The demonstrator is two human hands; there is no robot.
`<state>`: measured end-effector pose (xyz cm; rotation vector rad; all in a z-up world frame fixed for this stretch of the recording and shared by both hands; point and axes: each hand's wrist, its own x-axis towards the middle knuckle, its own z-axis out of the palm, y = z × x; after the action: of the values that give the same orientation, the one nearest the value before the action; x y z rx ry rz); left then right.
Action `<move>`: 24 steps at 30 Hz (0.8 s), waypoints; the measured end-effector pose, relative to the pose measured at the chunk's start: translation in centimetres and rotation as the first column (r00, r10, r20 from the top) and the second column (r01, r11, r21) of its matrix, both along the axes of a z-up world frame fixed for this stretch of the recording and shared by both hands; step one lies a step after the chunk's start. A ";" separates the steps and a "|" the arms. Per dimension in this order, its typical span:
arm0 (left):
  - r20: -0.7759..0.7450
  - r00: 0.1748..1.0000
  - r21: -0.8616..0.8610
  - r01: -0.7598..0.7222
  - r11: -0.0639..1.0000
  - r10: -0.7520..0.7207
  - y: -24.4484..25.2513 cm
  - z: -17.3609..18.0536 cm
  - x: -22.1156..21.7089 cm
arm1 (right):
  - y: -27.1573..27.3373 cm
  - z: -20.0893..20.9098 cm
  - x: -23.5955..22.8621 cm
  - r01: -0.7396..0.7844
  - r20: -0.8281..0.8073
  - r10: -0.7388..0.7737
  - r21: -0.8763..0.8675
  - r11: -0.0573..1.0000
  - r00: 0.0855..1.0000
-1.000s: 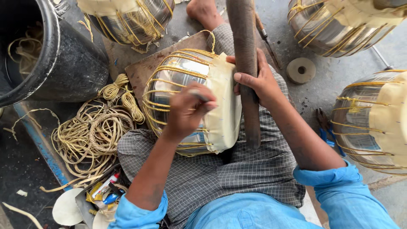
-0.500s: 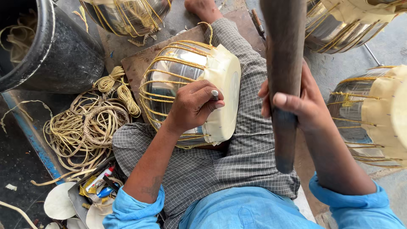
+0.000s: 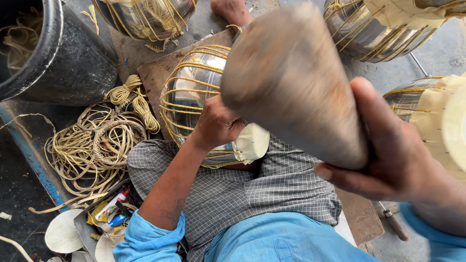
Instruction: The person is repairing and tuning drums by using a mallet to strike a metal tool against the drum's rim to tighten the skin while holding the instrument on their lap.
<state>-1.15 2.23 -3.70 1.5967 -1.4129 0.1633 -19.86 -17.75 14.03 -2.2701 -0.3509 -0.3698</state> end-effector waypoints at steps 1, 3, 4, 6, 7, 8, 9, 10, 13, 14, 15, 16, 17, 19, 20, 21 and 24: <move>0.054 0.998 -0.027 -0.021 0.999 0.022 -0.1 -0.4 0.1 | 0.3 0.5 0.7 -0.023 -0.352 -0.070 -0.254 0.967 0.933; 0.108 0.993 -0.039 -0.052 0.998 0.056 -0.2 -1.1 -0.1 | 0.5 0.7 2.3 -0.173 -0.714 -0.287 -0.497 0.850 0.639; 0.111 0.992 -0.026 -0.055 0.998 0.058 -0.4 -1.2 0.1 | 0.3 0.8 2.7 -0.222 -0.777 -0.358 -0.526 0.821 0.518; 0.007 1.000 -0.039 -0.003 0.999 0.003 -0.8 -1.1 0.4 | -0.6 1.2 2.8 -0.106 -0.774 -0.286 -0.412 0.905 0.565; -0.099 0.994 -0.069 0.049 0.996 -0.056 -1.0 -0.8 0.6 | -1.2 1.2 2.7 -0.065 -0.771 -0.282 -0.384 0.921 0.571; -0.210 0.971 -0.101 0.093 0.990 -0.113 -1.0 -0.7 0.6 | -1.8 1.3 2.2 -0.055 -0.780 -0.332 -0.423 0.904 0.531; -0.243 0.969 -0.071 0.035 0.997 -0.052 -1.0 -0.4 0.5 | -2.3 1.2 1.8 -0.033 -0.743 -0.317 -0.415 0.909 0.590; -0.276 0.961 -0.036 -0.030 0.999 0.019 -0.8 -0.2 0.3 | -2.7 1.1 1.6 -0.023 -0.703 -0.295 -0.405 0.914 0.647; -0.281 0.958 -0.053 -0.066 0.996 0.048 -0.4 1.1 0.0 | -3.7 1.0 1.1 0.058 -0.531 -0.220 -0.304 0.951 0.818; -0.267 0.963 -0.079 -0.043 0.996 0.020 -0.5 1.5 0.0 | -4.0 1.0 1.0 0.112 -0.616 -0.306 -0.333 0.936 0.726; -0.247 0.969 -0.078 -0.047 0.996 0.026 -0.5 1.8 -0.1 | -4.3 0.8 1.0 0.132 -0.634 -0.330 -0.338 0.932 0.699; -0.229 0.973 -0.080 -0.046 0.996 0.026 -0.7 2.1 -0.2 | -4.5 0.7 0.8 0.156 -0.652 -0.358 -0.348 0.925 0.668; -0.211 0.977 -0.081 -0.044 0.996 0.026 -0.9 2.3 -0.3 | -4.7 0.4 0.8 0.148 -0.614 -0.330 -0.328 0.933 0.717; -0.205 0.979 -0.071 -0.035 0.997 0.020 -1.2 2.4 -0.3 | -4.9 0.4 0.6 0.151 -0.597 -0.339 -0.342 0.927 0.727; -0.203 0.979 -0.066 -0.034 0.997 0.020 -1.2 2.4 -0.3 | -4.9 0.6 0.5 0.159 -0.619 -0.373 -0.373 0.914 0.691; -0.192 0.981 -0.063 -0.039 0.997 0.027 -1.2 2.3 -0.4 | -4.8 1.0 0.4 0.153 -0.605 -0.370 -0.380 0.912 0.705; -0.155 0.987 -0.056 -0.051 0.997 0.042 -1.0 1.9 -0.3 | -4.0 2.7 0.6 0.085 -0.447 -0.241 -0.340 0.937 0.861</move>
<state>-1.45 1.24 -1.83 1.5594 -1.2419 0.1070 -19.28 -21.73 16.75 -2.6086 0.0563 0.1944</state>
